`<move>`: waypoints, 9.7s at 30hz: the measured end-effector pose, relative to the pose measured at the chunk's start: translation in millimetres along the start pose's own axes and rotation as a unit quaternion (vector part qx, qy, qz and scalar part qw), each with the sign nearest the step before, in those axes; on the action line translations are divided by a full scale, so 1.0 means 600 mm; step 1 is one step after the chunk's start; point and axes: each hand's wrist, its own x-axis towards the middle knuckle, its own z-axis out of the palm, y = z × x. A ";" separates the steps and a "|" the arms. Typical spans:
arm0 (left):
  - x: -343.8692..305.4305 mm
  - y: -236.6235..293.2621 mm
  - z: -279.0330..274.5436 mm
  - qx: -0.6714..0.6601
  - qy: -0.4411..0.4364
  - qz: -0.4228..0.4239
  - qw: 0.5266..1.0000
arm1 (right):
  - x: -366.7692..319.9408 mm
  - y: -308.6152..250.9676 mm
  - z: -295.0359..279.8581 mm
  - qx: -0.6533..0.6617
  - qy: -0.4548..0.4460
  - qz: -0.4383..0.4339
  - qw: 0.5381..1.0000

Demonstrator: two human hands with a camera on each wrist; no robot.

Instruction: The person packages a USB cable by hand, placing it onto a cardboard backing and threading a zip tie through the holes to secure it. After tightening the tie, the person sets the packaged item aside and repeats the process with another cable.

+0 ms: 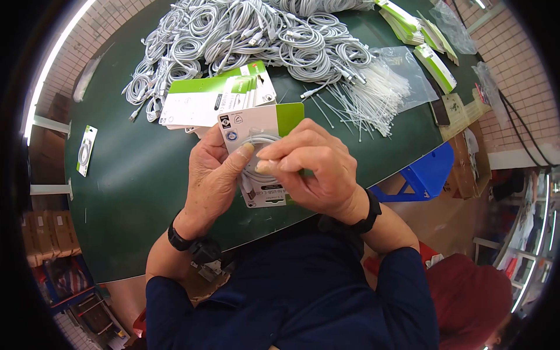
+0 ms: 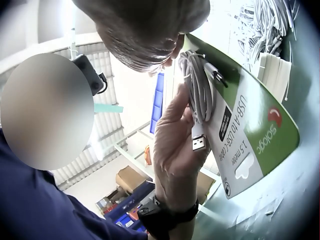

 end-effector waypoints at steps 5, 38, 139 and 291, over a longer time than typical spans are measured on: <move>0.000 -0.006 0.001 0.021 0.000 -0.006 1.000 | 0.020 0.017 -0.013 -0.073 -0.025 -0.028 0.997; -0.001 -0.003 0.005 0.040 0.013 0.006 0.999 | 0.007 0.024 -0.034 -0.139 -0.112 -0.112 0.978; 0.011 0.001 -0.004 0.007 0.098 -0.007 0.995 | -0.020 0.022 -0.043 0.142 -0.117 0.366 0.912; 0.011 -0.004 -0.038 0.081 0.013 -0.078 0.994 | -0.002 0.024 -0.033 0.197 -0.293 0.394 0.849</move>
